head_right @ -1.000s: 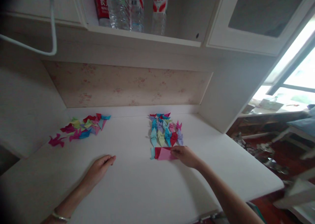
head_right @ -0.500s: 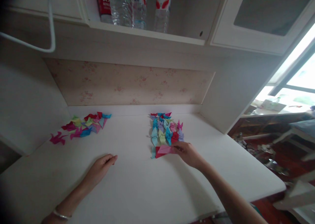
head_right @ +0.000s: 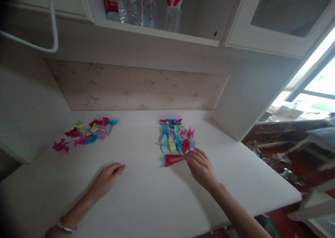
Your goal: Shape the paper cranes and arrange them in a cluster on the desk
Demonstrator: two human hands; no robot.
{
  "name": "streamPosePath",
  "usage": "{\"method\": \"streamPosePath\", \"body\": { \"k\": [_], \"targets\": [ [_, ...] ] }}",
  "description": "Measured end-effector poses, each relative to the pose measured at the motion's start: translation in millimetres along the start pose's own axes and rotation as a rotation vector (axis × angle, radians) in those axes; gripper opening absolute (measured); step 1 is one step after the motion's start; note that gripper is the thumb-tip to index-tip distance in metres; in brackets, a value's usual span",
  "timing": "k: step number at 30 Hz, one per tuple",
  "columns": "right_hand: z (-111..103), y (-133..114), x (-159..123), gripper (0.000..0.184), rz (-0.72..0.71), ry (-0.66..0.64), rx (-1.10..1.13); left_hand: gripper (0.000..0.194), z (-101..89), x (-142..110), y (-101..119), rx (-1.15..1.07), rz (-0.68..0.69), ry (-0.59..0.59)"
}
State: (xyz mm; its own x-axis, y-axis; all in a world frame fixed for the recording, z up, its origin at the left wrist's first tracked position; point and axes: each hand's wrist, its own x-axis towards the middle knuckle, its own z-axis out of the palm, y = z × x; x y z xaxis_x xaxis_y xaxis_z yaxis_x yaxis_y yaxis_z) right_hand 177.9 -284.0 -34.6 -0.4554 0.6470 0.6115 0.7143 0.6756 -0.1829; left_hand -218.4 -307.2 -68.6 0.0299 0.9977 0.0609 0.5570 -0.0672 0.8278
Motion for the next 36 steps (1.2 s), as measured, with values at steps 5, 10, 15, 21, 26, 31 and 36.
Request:
{"method": "streamPosePath", "body": {
  "k": [5, 10, 15, 21, 26, 31, 36],
  "targets": [
    [-2, 3, 20, 0.026, 0.246, -0.009, 0.151, 0.041, 0.5, -1, 3, 0.023, 0.002, -0.011],
    [8, 15, 33, 0.022, 0.276, -0.205, 0.217, 0.041, 1.9, -1, 0, 0.046, 0.02, -0.042],
    [26, 21, 36, 0.023, 0.321, -0.291, 0.221, 0.041, 2.0, 0, 0, 0.059, 0.024, -0.044],
    [37, 23, 37, 0.023, 0.266, -0.39, 0.097, 0.04, 1.1, -1, 4, 0.041, 0.014, -0.049],
    [37, 19, 37, 0.024, 0.179, -0.402, -0.102, 0.042, 1.3, -1, 5, 0.039, 0.006, -0.034],
    [40, 14, 33, 0.021, 0.081, -0.428, -0.279, 0.041, 1.7, -1, 3, 0.05, 0.029, -0.043],
    [46, 7, 28, 0.022, 0.127, -0.414, -0.347, 0.04, 2.7, -1, 1, 0.055, 0.026, -0.039]
  ]
}}
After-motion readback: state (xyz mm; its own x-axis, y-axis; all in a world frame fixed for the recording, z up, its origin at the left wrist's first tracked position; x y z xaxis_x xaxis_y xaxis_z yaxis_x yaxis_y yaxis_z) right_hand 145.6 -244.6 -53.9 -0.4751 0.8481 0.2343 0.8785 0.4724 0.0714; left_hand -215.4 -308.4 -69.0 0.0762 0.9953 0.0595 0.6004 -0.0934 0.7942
